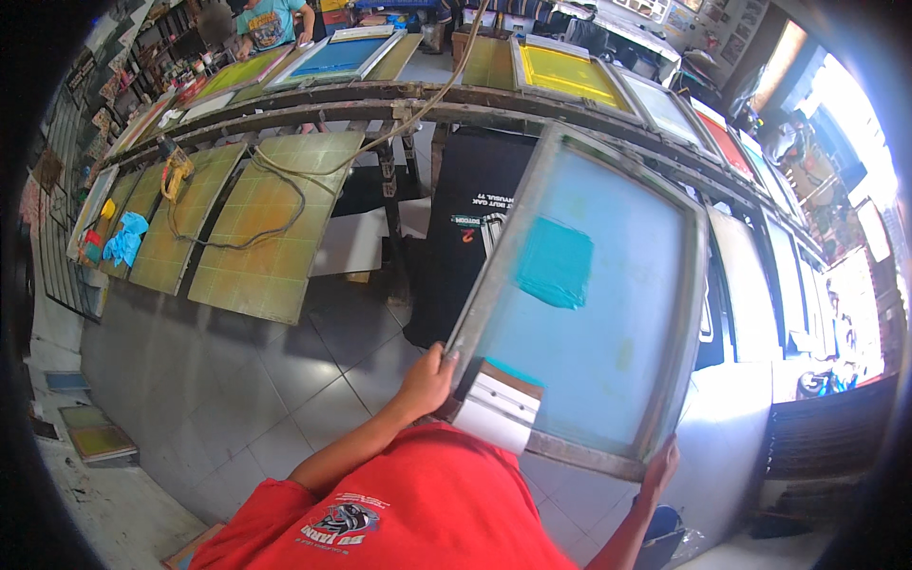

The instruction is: The person uses a heat gun to dry ink on black t-shirts printed with a white logo. They then position a screen printing frame over a shirt and use a squeegee to apply teal ink through the stencil. The process is repeated for multiple shirts.

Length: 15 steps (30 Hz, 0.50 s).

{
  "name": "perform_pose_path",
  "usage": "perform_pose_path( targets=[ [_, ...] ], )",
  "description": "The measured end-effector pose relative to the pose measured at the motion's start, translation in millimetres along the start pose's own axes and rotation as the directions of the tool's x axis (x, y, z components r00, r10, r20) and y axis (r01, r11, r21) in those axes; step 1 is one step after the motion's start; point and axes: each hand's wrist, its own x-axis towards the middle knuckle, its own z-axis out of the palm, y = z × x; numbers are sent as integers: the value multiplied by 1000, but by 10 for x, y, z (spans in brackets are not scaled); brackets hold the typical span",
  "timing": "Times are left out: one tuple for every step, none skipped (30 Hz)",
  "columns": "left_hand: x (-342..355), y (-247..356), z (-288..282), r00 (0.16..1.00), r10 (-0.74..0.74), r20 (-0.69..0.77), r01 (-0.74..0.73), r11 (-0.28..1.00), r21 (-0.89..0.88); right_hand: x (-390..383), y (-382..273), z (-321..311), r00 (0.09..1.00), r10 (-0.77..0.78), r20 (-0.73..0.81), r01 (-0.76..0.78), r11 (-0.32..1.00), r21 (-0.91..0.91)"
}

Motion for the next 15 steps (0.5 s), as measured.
perform_pose_path(
  targets=[
    [-11, 51, 74, 998, 30, 59, -29, 1000, -12, -86, 235, -113, 998, -21, -54, 23, 999, 33],
    [-22, 34, 173, 995, 79, 65, -79, 997, 0, -196, 291, -204, 998, 23, -59, -23, 1000, -9],
    [-33, 66, 235, 992, 74, 100, -74, 997, -9, -359, 238, -319, 996, 68, -63, -71, 996, -49],
    [-45, 109, 297, 987, 74, 142, -71, 997, -21, -499, 260, -429, 990, 116, -77, -122, 988, -90],
    [-50, 156, 353, 980, 73, 184, -69, 997, -32, -569, 489, -513, 986, 105, -130, -116, 990, -76],
    [-56, 197, 431, 972, 89, 217, -83, 996, -36, -647, 770, -607, 977, 98, -190, -111, 992, -61],
    [-55, 227, 496, 965, 101, 242, -95, 995, -34, -691, 819, -614, 967, 88, -241, -101, 994, -42],
    [-57, 257, 567, 958, 112, 266, -107, 994, -32, -743, 859, -650, 958, 96, -270, -111, 993, -40],
    [-60, 274, 633, 958, 131, 255, -129, 991, -24, -873, 609, -621, 952, 101, -289, -116, 993, -34],
    [-60, 304, 707, 951, 146, 272, -150, 989, -4, -973, 487, -641, 941, 112, -321, -128, 991, -29],
    [-60, 336, 783, 945, 160, 287, -171, 985, 14, -950, 710, -744, 939, 194, -285, -197, 980, 18],
    [-54, 374, 855, 937, 175, 302, -194, 980, 34, -953, 821, -768, 929, 203, -310, -197, 979, 50],
    [-54, 422, 924, 933, 182, 309, -203, 978, 39, -938, 922, -791, 919, 211, -333, -195, 978, 81],
    [-52, 463, 1002, 931, 187, 312, -206, 978, 31, -909, 1018, -834, 909, 218, -354, -190, 975, 111],
    [-46, 502, 1091, 930, 191, 314, -209, 978, 25, -852, 1125, -908, 917, 244, -317, -229, 970, 84]
  ],
)
